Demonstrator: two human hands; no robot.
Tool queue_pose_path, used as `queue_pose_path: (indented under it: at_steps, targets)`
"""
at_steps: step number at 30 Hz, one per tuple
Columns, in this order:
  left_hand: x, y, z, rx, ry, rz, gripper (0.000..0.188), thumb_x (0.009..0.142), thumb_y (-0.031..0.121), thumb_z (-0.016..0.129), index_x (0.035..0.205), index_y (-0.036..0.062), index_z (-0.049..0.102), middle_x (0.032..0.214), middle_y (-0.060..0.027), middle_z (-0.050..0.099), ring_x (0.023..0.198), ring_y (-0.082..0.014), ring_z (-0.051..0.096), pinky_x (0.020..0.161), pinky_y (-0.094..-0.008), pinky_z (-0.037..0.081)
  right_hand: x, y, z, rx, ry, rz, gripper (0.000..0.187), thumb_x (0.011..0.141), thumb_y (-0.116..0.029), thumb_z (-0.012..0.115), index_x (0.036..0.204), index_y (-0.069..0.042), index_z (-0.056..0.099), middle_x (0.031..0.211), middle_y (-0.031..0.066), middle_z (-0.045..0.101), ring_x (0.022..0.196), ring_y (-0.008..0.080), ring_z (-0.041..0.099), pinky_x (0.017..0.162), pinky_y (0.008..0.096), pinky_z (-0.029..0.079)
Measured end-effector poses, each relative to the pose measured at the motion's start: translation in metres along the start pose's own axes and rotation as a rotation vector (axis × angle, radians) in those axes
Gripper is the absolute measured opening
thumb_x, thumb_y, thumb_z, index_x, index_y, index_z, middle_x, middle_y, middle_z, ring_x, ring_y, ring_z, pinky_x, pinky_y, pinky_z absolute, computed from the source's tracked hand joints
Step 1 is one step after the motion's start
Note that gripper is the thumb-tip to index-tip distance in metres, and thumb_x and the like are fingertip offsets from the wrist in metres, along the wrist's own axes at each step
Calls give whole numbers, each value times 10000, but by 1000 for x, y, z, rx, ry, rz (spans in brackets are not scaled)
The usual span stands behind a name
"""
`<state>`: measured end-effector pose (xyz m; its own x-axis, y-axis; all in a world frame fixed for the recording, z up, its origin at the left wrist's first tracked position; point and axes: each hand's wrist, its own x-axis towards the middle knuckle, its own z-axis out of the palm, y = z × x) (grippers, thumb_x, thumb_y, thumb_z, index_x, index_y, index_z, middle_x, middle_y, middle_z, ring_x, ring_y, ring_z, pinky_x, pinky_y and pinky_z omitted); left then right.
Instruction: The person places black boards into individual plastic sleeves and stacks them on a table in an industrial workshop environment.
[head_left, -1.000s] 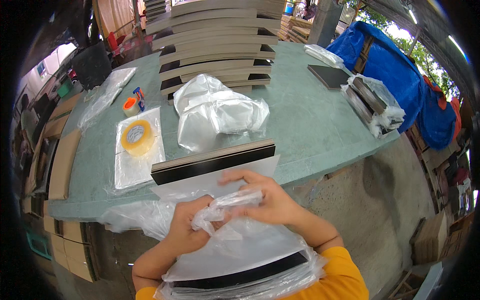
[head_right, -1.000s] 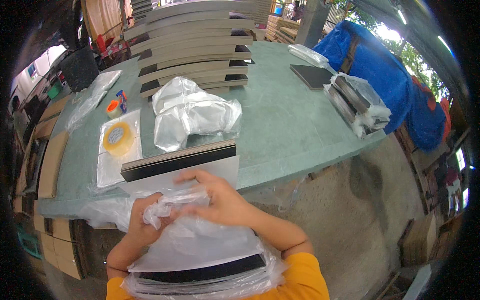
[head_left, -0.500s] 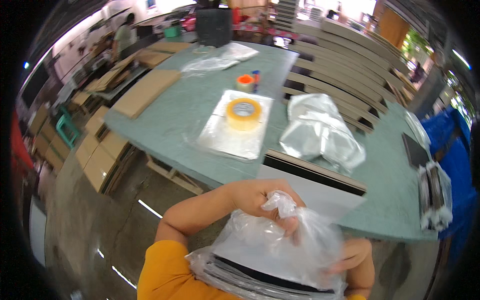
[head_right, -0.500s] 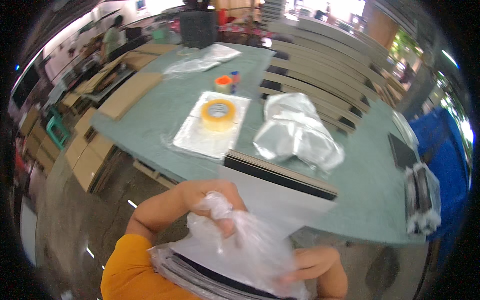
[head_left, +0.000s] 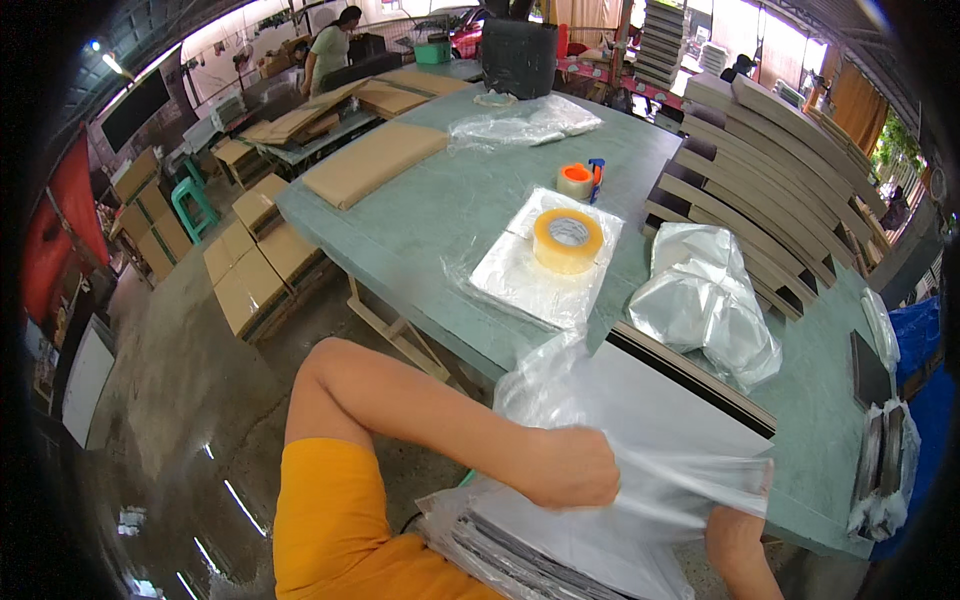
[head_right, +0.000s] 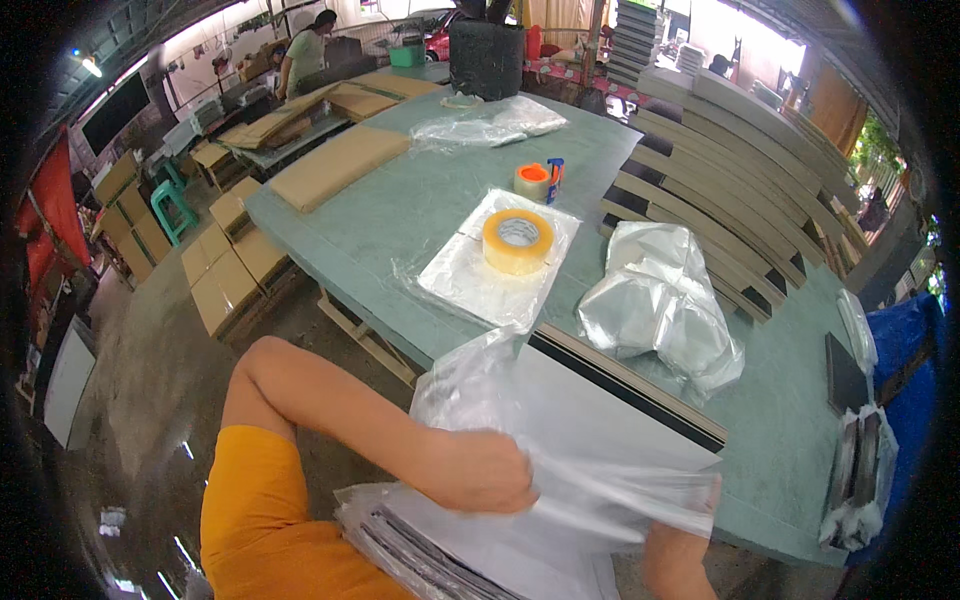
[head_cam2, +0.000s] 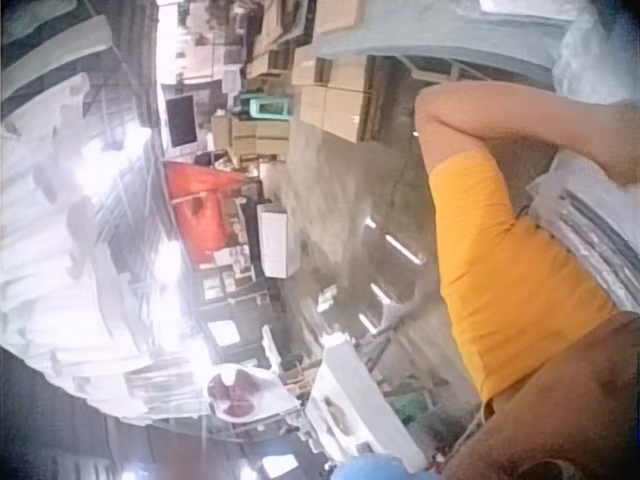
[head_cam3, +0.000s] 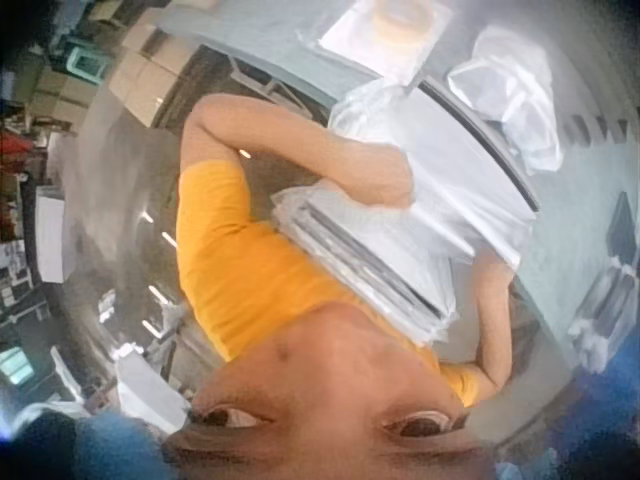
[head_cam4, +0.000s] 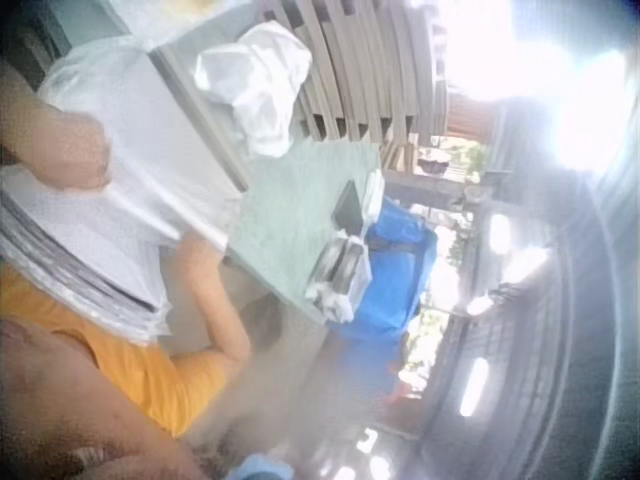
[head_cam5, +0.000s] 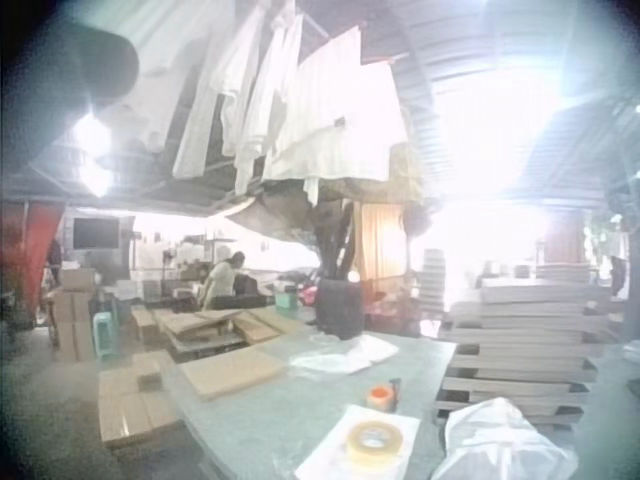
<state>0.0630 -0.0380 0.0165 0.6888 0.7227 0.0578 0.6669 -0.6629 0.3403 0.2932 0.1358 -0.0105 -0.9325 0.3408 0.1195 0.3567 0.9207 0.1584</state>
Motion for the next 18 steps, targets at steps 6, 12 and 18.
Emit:
queue_pose_path:
  at_steps: [6, 12, 18]
  targets:
    - [-17, 17, -16, 69, 52, -237, 92, 588, 109, 575, 606, 20, 583, 586, -162, 565, 566, -295, 579, 509, -379, 467, 12, 7, -4, 28, 139, -81, 325, 717, -111, 452, 974, 28, 593, 1183, 190, 459, 1171, 321, 359, 1039, 509, 78]
    - [-25, -14, 15, 291, -250, -638, 112, 686, 82, 537, 756, -1, 564, 712, -135, 597, 624, -247, 609, 518, -352, 496, 9, -19, -17, -356, -349, -272, 347, 678, -131, 496, 992, -21, 594, 1127, 165, 505, 1133, 273, 404, 1050, 478, 109]
    - [-33, -37, 13, 274, -448, -727, 105, 658, 109, 587, 738, 59, 632, 708, -90, 616, 655, -228, 610, 552, -355, 485, 24, -29, -72, 354, -543, -228, 183, 654, -73, 529, 805, -48, 630, 883, 111, 605, 784, 248, 567, 867, 430, 376]
